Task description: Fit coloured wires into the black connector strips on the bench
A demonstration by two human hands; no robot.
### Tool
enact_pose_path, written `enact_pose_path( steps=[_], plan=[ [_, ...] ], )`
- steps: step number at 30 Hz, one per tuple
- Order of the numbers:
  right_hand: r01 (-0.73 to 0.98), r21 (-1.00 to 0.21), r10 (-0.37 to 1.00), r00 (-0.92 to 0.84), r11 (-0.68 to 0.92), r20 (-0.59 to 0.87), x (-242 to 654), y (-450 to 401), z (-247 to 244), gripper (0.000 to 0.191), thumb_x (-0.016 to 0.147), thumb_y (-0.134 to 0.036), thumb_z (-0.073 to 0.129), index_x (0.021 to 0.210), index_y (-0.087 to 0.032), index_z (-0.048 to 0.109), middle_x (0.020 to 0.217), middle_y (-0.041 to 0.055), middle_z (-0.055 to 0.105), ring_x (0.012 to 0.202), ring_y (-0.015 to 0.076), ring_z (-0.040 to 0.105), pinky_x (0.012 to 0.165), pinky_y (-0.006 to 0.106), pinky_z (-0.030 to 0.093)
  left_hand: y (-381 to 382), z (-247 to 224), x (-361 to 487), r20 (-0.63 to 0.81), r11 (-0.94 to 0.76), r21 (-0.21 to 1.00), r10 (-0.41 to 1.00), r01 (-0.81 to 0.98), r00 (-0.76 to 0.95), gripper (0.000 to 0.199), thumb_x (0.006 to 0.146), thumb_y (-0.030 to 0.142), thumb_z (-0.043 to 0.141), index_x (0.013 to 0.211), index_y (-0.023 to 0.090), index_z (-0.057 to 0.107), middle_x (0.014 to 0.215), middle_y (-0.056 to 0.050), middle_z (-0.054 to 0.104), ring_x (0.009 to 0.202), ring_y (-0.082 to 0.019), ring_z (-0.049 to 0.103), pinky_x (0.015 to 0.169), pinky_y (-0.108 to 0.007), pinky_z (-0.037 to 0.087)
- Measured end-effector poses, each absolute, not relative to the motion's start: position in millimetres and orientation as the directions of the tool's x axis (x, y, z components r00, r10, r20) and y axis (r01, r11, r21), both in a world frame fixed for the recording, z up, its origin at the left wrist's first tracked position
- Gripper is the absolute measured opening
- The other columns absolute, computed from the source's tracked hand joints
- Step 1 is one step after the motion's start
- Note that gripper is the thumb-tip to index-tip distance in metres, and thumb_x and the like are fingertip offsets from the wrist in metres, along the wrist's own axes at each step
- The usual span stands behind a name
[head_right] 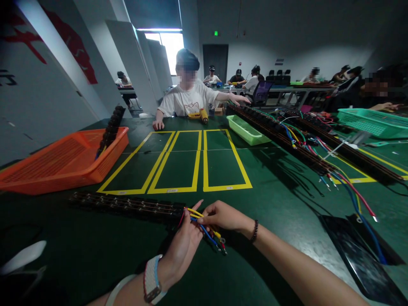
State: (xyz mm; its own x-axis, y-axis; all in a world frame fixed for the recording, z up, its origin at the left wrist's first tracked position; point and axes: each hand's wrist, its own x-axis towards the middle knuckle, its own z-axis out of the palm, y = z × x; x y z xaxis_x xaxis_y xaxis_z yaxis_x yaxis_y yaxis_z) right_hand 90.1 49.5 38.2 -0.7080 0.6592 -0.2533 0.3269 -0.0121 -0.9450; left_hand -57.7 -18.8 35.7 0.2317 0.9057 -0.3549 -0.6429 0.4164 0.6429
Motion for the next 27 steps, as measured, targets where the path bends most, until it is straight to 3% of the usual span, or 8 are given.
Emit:
enact_pose_path(
  steps=[4, 10, 14, 18, 21, 24, 27],
  plan=[
    [0.456, -0.879, 0.741, -0.638, 0.141, -0.211, 89, 49, 40, 0.034, 0.081, -0.047, 0.057, 0.075, -0.015, 0.066, 0.065, 0.0011, 0.062, 0.052, 0.0099, 0.049, 0.047, 0.020, 0.036, -18, 35, -59, -0.385, 0.438, 0.636, 0.894, -0.635, 0.231, 0.055, 0.089, 0.054, 0.034, 0.139, 0.030, 0.033, 0.135, -0.009, 0.048, 0.127, -0.022, 0.041, 0.109, -0.041, 0.025],
    [0.469, -0.859, 0.703, -0.681, 0.203, -0.205, 87, 47, 41, 0.032, 0.081, -0.044, 0.059, 0.084, -0.013, 0.068, 0.069, 0.0008, 0.063, 0.055, 0.0097, 0.052, 0.049, 0.019, 0.037, -18, 29, -58, -0.340, 0.410, 0.617, 0.909, -0.671, 0.243, 0.057, 0.088, 0.055, 0.034, 0.139, 0.028, 0.034, 0.135, -0.010, 0.048, 0.130, -0.022, 0.036, 0.110, -0.041, 0.021],
    [0.574, -0.732, 0.776, -0.623, 0.367, -0.099, 81, 43, 44, 0.028, 0.086, -0.037, 0.055, 0.079, -0.014, 0.068, 0.065, 0.0006, 0.063, 0.055, 0.0093, 0.051, 0.049, 0.019, 0.033, -18, 29, -58, -0.353, 0.416, 0.605, 0.904, -0.679, 0.240, 0.055, 0.089, 0.053, 0.033, 0.137, 0.027, 0.037, 0.134, -0.009, 0.049, 0.130, -0.021, 0.037, 0.110, -0.039, 0.022],
    [0.628, -0.517, 0.758, -0.649, 0.582, 0.066, 77, 34, 48, 0.021, 0.090, -0.025, 0.051, 0.079, -0.015, 0.067, 0.071, 0.0021, 0.064, 0.061, 0.0100, 0.056, 0.055, 0.020, 0.037, -15, 27, -57, -0.350, 0.388, 0.587, 0.913, -0.711, 0.210, 0.049, 0.091, 0.047, 0.035, 0.134, 0.023, 0.043, 0.132, -0.009, 0.051, 0.127, -0.020, 0.041, 0.108, -0.034, 0.027],
    [0.671, -0.240, 0.706, -0.700, 0.701, 0.107, 74, 26, 47, 0.015, 0.087, -0.011, 0.050, 0.085, -0.013, 0.065, 0.078, 0.0053, 0.065, 0.064, 0.0127, 0.059, 0.057, 0.023, 0.040, -14, 26, -55, -0.370, 0.372, 0.572, 0.913, -0.731, 0.175, 0.045, 0.092, 0.043, 0.038, 0.129, 0.020, 0.049, 0.127, -0.009, 0.055, 0.123, -0.019, 0.045, 0.106, -0.033, 0.032],
    [0.674, 0.089, 0.659, -0.737, 0.733, 0.149, 68, 16, 39, 0.018, 0.080, -0.003, 0.050, 0.092, -0.008, 0.063, 0.079, 0.0093, 0.065, 0.061, 0.0170, 0.059, 0.054, 0.028, 0.043, -14, 27, -53, -0.425, 0.400, 0.541, 0.889, -0.740, 0.169, 0.038, 0.091, 0.038, 0.043, 0.120, 0.017, 0.056, 0.118, -0.010, 0.061, 0.118, -0.019, 0.050, 0.103, -0.033, 0.036],
    [0.650, 0.299, 0.610, -0.760, 0.699, 0.226, 61, 7, 30, 0.025, 0.078, 0.000, 0.048, 0.099, -0.001, 0.061, 0.083, 0.0143, 0.064, 0.065, 0.0212, 0.060, 0.055, 0.032, 0.046, -15, 31, -52, -0.466, 0.411, 0.537, 0.873, -0.737, 0.147, 0.024, 0.088, 0.028, 0.051, 0.102, 0.015, 0.065, 0.110, -0.010, 0.064, 0.112, -0.019, 0.054, 0.100, -0.031, 0.039]
  ],
)
